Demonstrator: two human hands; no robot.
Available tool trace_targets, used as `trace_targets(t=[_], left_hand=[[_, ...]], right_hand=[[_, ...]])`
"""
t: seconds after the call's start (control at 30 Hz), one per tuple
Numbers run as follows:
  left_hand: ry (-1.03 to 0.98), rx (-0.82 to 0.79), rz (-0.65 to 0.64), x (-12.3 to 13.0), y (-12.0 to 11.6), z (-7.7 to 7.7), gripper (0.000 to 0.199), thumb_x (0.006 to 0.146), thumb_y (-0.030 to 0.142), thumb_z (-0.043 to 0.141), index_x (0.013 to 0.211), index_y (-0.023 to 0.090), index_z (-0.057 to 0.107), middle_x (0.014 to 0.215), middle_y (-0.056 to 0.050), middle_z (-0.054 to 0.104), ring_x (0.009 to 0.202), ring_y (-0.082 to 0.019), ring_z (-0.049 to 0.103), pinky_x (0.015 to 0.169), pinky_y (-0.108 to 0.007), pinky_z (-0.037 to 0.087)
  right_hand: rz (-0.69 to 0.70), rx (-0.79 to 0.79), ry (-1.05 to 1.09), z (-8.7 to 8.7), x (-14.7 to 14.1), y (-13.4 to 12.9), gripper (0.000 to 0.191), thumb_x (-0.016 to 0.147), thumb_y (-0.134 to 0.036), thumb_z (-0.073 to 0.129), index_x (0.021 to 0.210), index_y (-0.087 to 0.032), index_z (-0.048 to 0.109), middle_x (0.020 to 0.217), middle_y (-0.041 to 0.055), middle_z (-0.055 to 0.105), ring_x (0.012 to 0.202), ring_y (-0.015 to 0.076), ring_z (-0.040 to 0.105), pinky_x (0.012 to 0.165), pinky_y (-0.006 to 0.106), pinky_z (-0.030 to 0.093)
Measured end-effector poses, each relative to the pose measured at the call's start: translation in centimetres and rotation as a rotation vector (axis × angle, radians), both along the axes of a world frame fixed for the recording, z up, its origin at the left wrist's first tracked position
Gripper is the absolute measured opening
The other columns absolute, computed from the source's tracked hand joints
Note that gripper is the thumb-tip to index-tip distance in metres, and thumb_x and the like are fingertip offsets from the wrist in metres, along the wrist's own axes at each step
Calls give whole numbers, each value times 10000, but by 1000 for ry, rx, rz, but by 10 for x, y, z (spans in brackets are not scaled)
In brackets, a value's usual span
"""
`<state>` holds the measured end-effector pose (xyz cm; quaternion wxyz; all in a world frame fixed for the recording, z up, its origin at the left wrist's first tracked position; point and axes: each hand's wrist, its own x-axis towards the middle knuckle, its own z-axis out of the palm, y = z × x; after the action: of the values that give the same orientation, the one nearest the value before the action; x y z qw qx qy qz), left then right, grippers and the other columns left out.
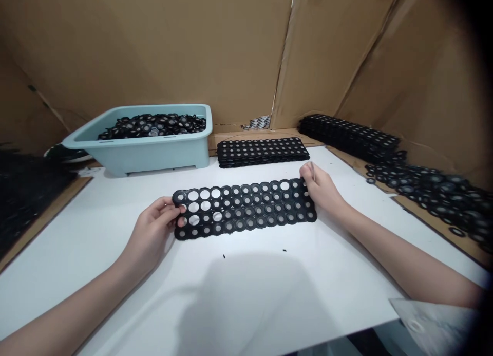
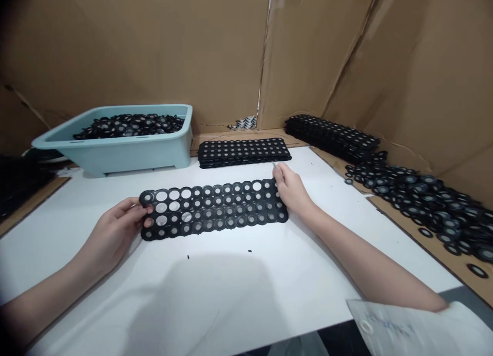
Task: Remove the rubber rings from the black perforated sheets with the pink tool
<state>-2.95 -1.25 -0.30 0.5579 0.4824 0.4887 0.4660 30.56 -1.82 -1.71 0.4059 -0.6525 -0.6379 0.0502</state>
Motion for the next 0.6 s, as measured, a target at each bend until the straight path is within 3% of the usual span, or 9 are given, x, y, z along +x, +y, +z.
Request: trace_targets(t=[0.23, 0.6], left_hand=[[5, 12, -62, -3, 1, -2, 78, 702, 227, 606, 752, 186, 562, 732, 11, 542, 582, -89, 471, 544, -191, 371], [53, 42, -155, 10, -1, -4, 134, 719, 276, 598, 843, 223, 599, 863, -7, 583, 709, -132, 507, 604, -218, 395]], right_hand=[[-42, 55, 38, -1, 11, 4, 256, 865, -345, 307, 677, -201, 406, 634, 12, 475, 617, 159, 456, 579, 273, 354], [-93, 215, 78, 13, 39, 9, 305, 867, -412, 294, 673, -204, 405, 625, 12, 478, 617, 155, 464, 619, 277, 371]])
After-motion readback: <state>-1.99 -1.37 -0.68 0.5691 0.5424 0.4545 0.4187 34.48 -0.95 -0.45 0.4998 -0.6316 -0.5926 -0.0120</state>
